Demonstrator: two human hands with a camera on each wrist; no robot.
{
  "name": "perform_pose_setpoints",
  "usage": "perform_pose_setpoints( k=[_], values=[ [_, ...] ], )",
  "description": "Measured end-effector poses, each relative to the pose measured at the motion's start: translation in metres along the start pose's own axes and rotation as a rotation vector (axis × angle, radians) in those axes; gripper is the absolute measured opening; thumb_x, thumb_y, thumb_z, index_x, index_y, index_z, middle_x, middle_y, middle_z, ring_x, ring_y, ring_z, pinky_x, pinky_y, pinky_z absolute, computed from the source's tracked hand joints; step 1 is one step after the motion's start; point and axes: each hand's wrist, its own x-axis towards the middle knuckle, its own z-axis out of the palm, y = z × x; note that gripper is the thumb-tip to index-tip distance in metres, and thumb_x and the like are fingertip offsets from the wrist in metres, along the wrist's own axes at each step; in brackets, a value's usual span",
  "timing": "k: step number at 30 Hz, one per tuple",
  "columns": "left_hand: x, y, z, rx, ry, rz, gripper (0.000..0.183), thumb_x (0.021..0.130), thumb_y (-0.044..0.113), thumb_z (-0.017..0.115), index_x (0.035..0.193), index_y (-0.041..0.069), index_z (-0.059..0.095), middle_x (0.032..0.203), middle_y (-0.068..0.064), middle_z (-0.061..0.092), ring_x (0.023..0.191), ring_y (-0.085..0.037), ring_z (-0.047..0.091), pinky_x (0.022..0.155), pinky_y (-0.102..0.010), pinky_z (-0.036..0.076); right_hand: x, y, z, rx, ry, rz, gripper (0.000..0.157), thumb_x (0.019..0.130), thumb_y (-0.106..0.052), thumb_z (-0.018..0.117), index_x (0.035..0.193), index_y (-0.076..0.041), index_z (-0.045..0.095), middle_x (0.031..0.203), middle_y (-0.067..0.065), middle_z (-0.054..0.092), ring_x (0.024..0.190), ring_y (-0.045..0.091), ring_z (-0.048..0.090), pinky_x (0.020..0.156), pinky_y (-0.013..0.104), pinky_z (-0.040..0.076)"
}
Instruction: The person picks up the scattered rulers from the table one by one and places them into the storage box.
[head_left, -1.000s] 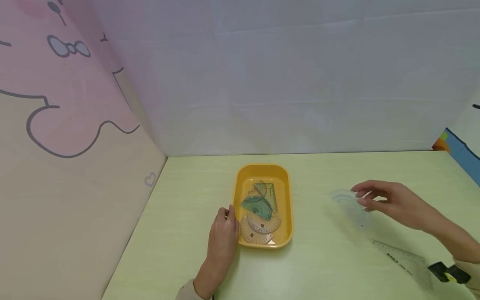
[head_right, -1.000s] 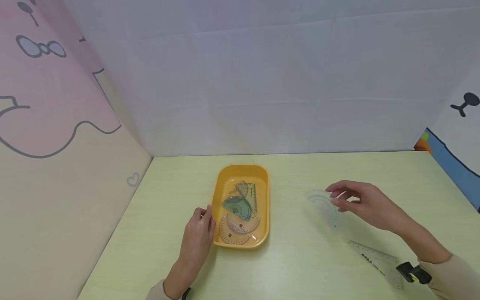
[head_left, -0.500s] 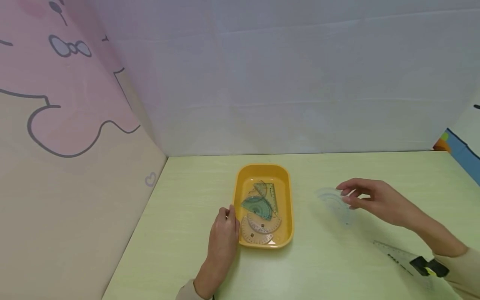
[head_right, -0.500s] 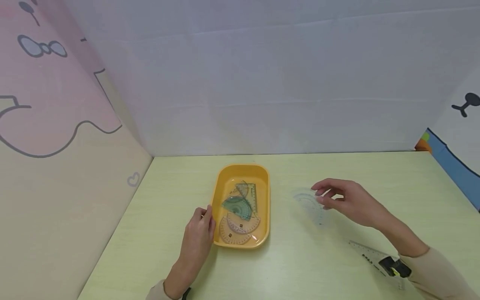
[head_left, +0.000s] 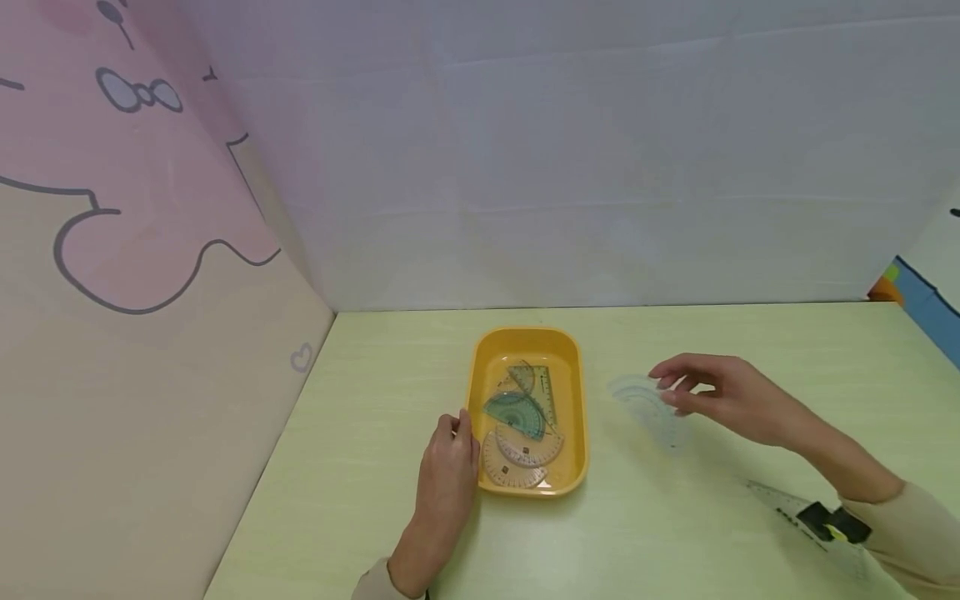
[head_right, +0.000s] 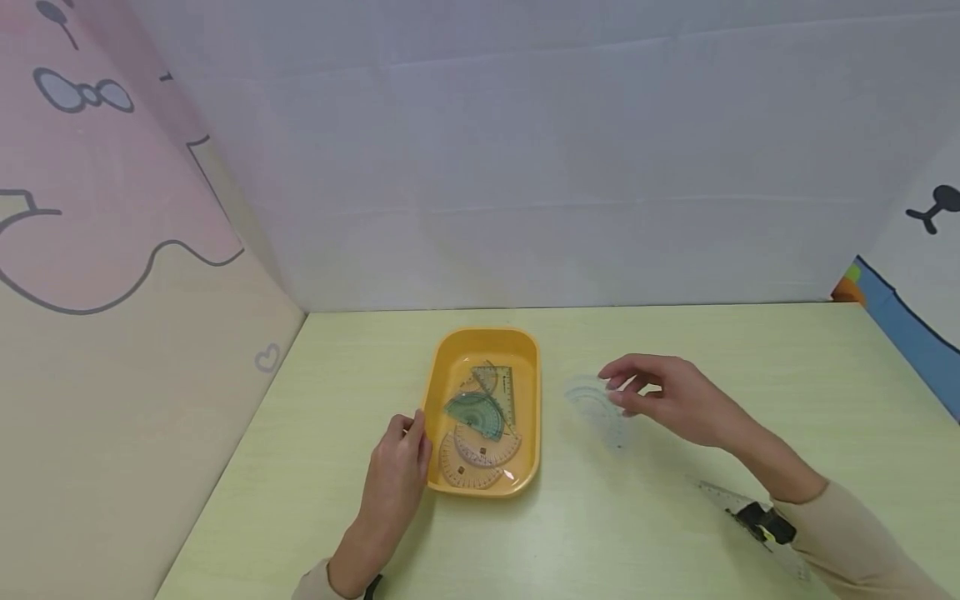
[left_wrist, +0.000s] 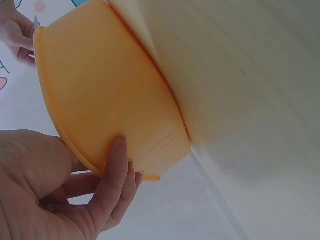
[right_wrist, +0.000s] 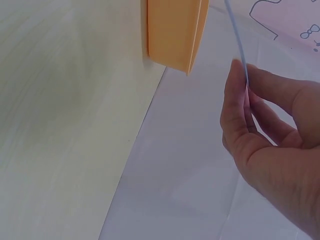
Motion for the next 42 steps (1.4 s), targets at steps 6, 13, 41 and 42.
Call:
perform_pose_setpoints(
  k=[6, 13, 41, 42],
  values=[
    [0.000, -0.001, 0.001, -0.004, 0.008, 0.000, 0.036, 0.086, -0.004, 0.078, 0.119, -0.012, 0.066, 0.094, -0.017, 0.058, 0.074, -0.022, 0.063, 0.064, -0.029, 0.059, 0.009, -0.008, 0.007, 0.024, -0.017, -0.014, 0.027, 0.096, 0.000, 0.068, 0.123, -0.004, 0.068, 0.108, 0.006, 0.068, 0.083, 0.013, 0.068, 0.070, 0.031, 0.061],
    [0.000, 0.000, 0.001, -0.005, 0.014, 0.006, 0.036, 0.086, -0.005, 0.078, 0.119, -0.013, 0.066, 0.094, -0.017, 0.058, 0.075, -0.022, 0.064, 0.064, -0.029, 0.059, 0.020, -0.018, 0.015, 0.027, -0.048, 0.030, 0.025, 0.097, -0.006, 0.070, 0.122, -0.004, 0.069, 0.108, 0.004, 0.068, 0.084, 0.013, 0.067, 0.072, 0.032, 0.061],
    [0.000, 0.001, 0.000, -0.012, 0.001, -0.009, 0.037, 0.086, -0.004, 0.079, 0.119, -0.012, 0.067, 0.093, -0.017, 0.058, 0.073, -0.021, 0.062, 0.063, -0.029, 0.059, 0.052, -0.036, 0.042, 0.029, -0.115, 0.071, 0.025, 0.097, -0.008, 0.071, 0.121, -0.001, 0.069, 0.107, 0.004, 0.069, 0.085, 0.015, 0.066, 0.073, 0.028, 0.060],
    [0.000, 0.001, 0.000, -0.013, 0.000, -0.011, 0.037, 0.086, -0.004, 0.079, 0.120, -0.013, 0.066, 0.093, -0.017, 0.058, 0.073, -0.021, 0.062, 0.064, -0.029, 0.059, 0.053, -0.037, 0.044, 0.029, -0.117, 0.067, 0.025, 0.097, -0.008, 0.071, 0.121, -0.001, 0.069, 0.108, 0.005, 0.069, 0.085, 0.015, 0.066, 0.073, 0.027, 0.060]
  ],
)
